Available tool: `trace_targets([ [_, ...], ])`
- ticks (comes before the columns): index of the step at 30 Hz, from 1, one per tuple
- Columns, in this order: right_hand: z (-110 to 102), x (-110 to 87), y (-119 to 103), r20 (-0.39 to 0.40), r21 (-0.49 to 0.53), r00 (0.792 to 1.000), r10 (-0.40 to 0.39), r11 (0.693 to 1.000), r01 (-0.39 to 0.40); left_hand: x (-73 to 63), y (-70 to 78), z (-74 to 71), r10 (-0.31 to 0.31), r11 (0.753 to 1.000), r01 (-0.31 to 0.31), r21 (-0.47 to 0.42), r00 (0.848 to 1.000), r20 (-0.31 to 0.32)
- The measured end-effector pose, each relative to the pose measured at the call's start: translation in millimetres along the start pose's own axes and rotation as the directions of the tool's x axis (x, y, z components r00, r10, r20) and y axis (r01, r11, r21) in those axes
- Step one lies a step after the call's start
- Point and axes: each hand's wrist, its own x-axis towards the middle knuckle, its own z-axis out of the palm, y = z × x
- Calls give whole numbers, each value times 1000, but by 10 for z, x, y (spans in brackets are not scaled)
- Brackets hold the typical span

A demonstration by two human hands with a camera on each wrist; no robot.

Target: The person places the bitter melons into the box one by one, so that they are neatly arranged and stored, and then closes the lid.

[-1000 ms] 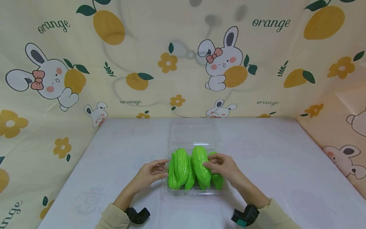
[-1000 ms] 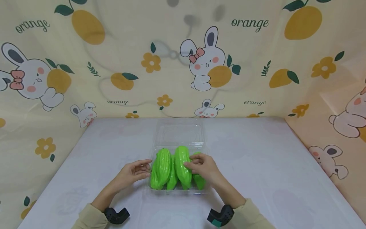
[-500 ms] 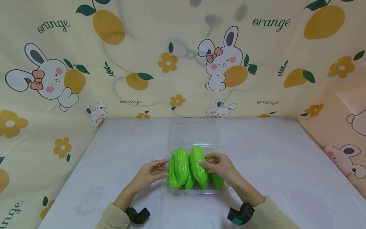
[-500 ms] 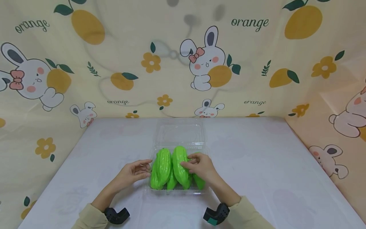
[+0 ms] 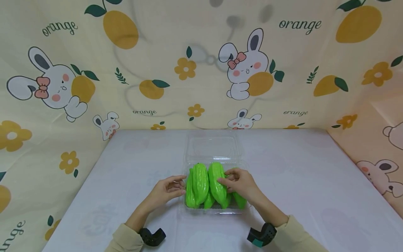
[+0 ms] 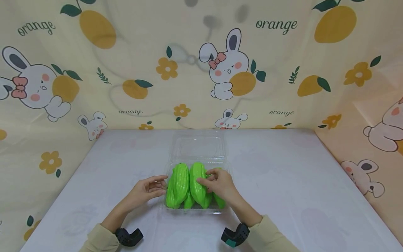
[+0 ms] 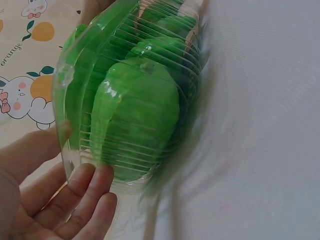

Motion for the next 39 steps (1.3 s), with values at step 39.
trace_targets([
  [39, -412, 68, 105, 59, 76, 998, -39, 997, 34, -12, 14, -6, 65, 992, -64, 110, 998, -5],
])
